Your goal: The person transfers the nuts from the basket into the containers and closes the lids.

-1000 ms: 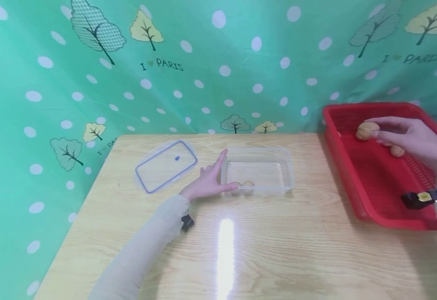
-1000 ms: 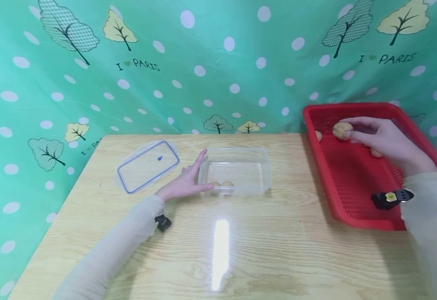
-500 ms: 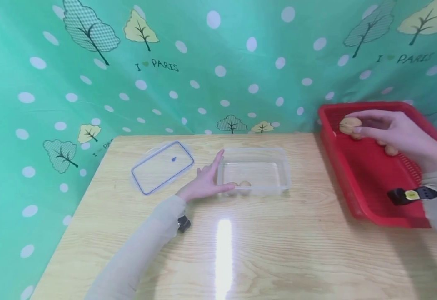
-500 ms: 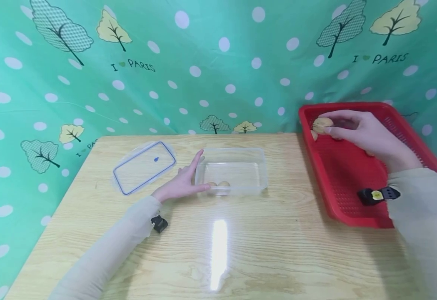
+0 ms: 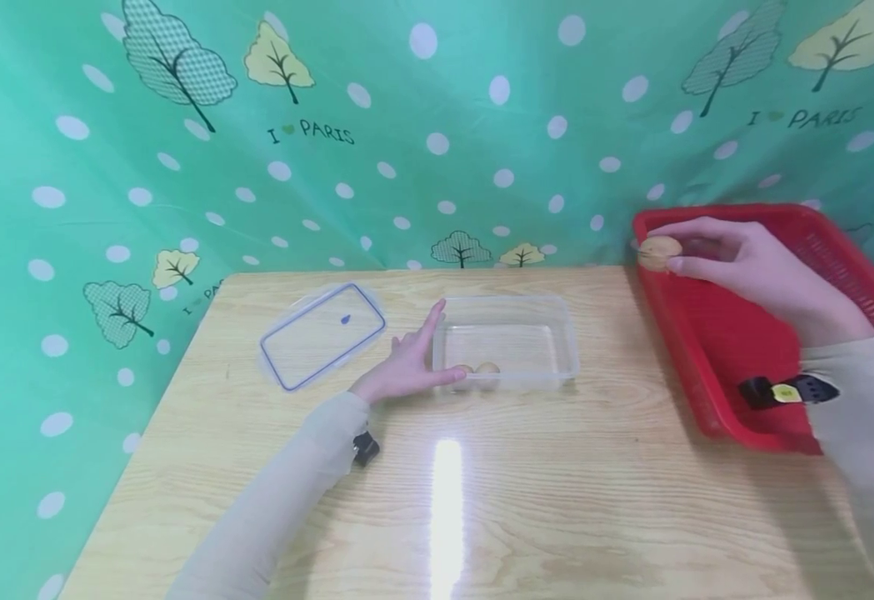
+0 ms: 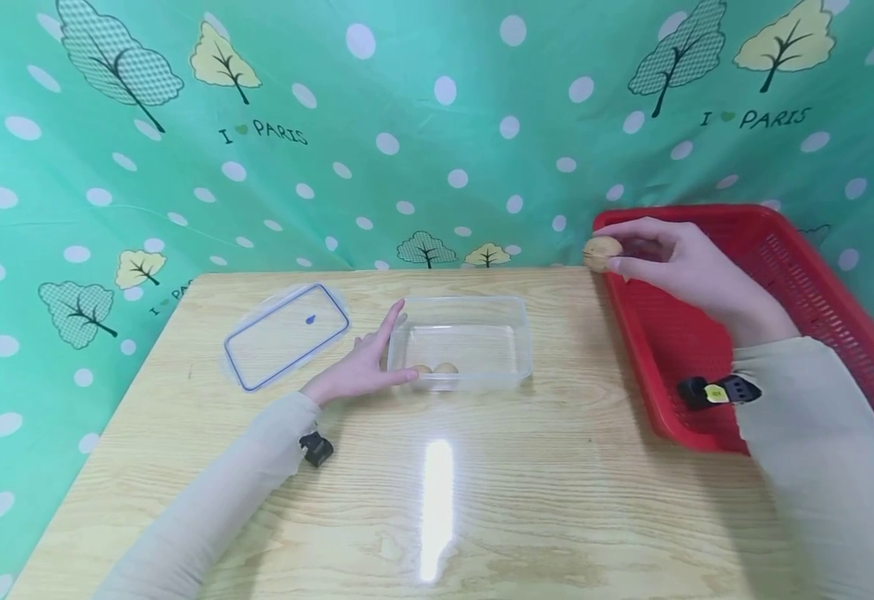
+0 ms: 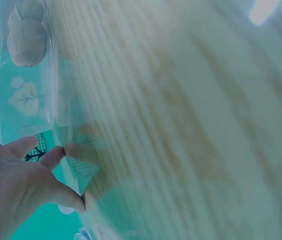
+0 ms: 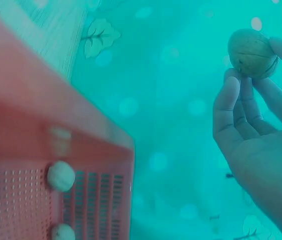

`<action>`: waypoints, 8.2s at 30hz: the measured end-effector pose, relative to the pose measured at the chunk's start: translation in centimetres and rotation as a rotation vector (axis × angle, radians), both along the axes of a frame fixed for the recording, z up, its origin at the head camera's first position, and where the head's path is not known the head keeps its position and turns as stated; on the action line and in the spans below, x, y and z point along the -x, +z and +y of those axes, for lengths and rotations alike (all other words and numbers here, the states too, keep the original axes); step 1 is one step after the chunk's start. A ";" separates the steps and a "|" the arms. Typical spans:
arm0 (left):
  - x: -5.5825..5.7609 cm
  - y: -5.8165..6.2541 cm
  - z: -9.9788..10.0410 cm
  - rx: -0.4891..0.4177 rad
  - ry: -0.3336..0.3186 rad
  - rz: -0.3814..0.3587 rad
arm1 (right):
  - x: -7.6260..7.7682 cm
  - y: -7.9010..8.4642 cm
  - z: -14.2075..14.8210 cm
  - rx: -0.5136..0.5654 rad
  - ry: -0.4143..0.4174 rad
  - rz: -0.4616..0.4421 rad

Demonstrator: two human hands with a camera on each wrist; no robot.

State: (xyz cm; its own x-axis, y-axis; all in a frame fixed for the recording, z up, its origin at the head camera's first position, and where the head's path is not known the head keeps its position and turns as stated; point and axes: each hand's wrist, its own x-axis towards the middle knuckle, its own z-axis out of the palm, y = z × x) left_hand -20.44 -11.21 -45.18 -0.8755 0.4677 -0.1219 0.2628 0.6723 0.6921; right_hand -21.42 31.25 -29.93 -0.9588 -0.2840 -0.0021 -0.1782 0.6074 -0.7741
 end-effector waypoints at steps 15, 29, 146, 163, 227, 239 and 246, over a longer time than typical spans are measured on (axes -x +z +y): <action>0.0 0.0 -0.1 -0.002 -0.003 -0.001 | -0.3 0.3 -3.8 0.013 0.033 -0.010; 0.0 0.1 -0.1 -0.015 -0.002 -0.011 | -0.6 -1.0 -7.1 0.075 0.135 0.036; -0.1 0.2 -0.4 -0.025 -0.012 -0.015 | -1.0 -6.9 -13.1 0.182 0.466 -0.087; 0.1 0.1 -0.3 -0.022 -0.015 -0.017 | -2.0 -2.7 -10.6 0.068 0.439 -0.020; 0.0 0.1 -0.4 -0.025 -0.018 -0.011 | 0.5 -0.9 3.6 -0.172 -0.138 -0.129; 0.1 0.0 -0.4 -0.011 -0.015 -0.019 | 2.1 -3.9 6.2 -0.182 -0.161 -0.115; 0.1 0.1 -0.4 -0.013 -0.015 -0.018 | 2.5 -5.3 7.6 -0.118 -0.157 -0.104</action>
